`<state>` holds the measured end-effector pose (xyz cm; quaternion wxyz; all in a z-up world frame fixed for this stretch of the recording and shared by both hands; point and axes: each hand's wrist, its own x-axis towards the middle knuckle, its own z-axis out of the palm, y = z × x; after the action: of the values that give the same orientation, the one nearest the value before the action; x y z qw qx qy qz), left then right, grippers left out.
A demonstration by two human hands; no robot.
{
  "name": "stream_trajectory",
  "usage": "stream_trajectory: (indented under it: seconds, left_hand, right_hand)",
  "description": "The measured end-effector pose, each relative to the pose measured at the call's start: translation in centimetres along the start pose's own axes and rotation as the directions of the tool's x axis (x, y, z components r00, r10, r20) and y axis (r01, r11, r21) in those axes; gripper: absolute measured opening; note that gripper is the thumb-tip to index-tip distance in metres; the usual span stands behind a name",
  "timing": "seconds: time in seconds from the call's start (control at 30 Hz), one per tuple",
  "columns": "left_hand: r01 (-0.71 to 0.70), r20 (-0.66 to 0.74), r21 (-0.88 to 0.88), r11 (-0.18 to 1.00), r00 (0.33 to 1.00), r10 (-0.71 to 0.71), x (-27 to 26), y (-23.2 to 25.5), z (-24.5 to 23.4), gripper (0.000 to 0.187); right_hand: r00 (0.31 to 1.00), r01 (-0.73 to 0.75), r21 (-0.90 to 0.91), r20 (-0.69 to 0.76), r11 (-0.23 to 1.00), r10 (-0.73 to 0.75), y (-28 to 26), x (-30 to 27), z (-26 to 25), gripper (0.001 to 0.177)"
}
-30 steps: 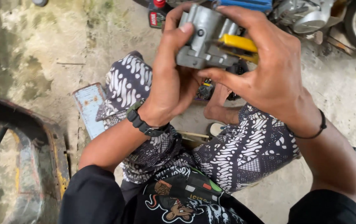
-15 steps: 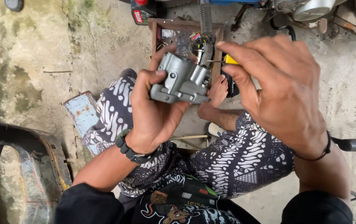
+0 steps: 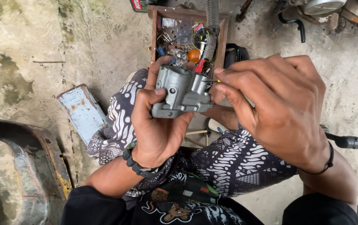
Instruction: The person uses a yellow utility knife to scrape and clean a small metal mechanical part held in their hands. They rotate the part to access different surfaces and continue scraping throughout the clip.
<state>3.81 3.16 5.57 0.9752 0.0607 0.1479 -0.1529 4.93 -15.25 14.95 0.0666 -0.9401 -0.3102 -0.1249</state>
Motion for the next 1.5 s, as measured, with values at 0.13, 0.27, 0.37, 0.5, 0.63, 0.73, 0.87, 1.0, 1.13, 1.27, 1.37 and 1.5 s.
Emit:
stream_trajectory:
  seconds: [0.13, 0.27, 0.37, 0.5, 0.63, 0.73, 0.87, 1.0, 1.13, 1.27, 1.37, 1.5]
  left_hand:
    - [-0.004, 0.027, 0.005, 1.000, 1.000, 0.004, 0.0, -0.4, -0.4, 0.050]
    - [-0.019, 0.007, -0.005, 1.000, 1.000, 0.019, 0.2, -0.5, -0.2, 0.049]
    - [-0.029, 0.022, -0.016, 0.999, 0.999, 0.029, 0.3, -0.6, -0.4, 0.048]
    - [-0.030, 0.012, 0.016, 0.999, 0.999, 0.030, 0.2, -0.7, -0.2, 0.050]
    - [-0.021, 0.008, 0.024, 0.999, 1.000, 0.021, 0.3, -0.8, -0.3, 0.051]
    - [-0.039, 0.023, 0.043, 0.998, 0.999, 0.038, 0.3, -0.9, -0.5, 0.048]
    - [-0.041, 0.012, 0.039, 0.998, 0.999, 0.040, 0.2, -0.8, -0.4, 0.049]
    - [-0.040, 0.013, 0.058, 0.998, 0.999, 0.039, 0.1, -0.8, -0.6, 0.051]
    - [-0.019, -0.007, 0.018, 1.000, 1.000, 0.019, 0.1, -0.8, -0.6, 0.053]
    - [-0.007, 0.009, 0.000, 1.000, 1.000, 0.007, 0.1, -0.6, -0.7, 0.050]
    - [-0.016, 0.015, 0.010, 1.000, 1.000, 0.016, 0.0, -0.7, -0.8, 0.050]
    - [-0.040, -0.011, 0.077, 0.996, 0.999, 0.041, 0.0, -0.9, -0.5, 0.052]
  right_hand:
    - [1.000, -0.009, -0.005, -0.012, 1.000, 0.009, -0.3, 0.2, 0.3, 0.010]
    - [1.000, 0.005, -0.022, -0.026, 1.000, -0.006, -0.2, -0.1, 1.2, 0.008]
    - [0.999, 0.026, -0.047, -0.047, 0.999, -0.028, 0.0, -0.3, 1.6, 0.009]
    - [0.999, -0.002, -0.062, -0.045, 0.998, -0.001, -0.4, -0.1, 0.8, 0.010]
    - [0.999, -0.001, -0.055, -0.045, 0.998, -0.001, -0.4, 0.0, 0.9, 0.011]
    - [0.999, 0.004, -0.093, -0.050, 0.996, -0.009, -0.5, 0.0, 0.9, 0.010]
    - [0.998, 0.008, -0.106, -0.055, 0.994, -0.014, -0.6, 0.0, 1.1, 0.015]
    - [0.999, 0.017, -0.150, -0.043, 0.989, -0.023, -0.6, -0.5, 1.6, 0.016]
    - [0.995, -0.015, -0.225, -0.096, 0.974, -0.007, -0.2, -0.7, 2.2, 0.021]
    - [0.998, 0.001, -0.236, -0.066, 0.972, -0.017, -0.2, -0.9, 2.5, 0.020]
    - [0.997, -0.007, -0.244, -0.080, 0.970, -0.013, -0.2, -0.6, 1.9, 0.020]
    - [1.000, 0.012, -0.218, -0.022, 0.976, -0.018, -0.6, -0.7, 1.5, 0.016]
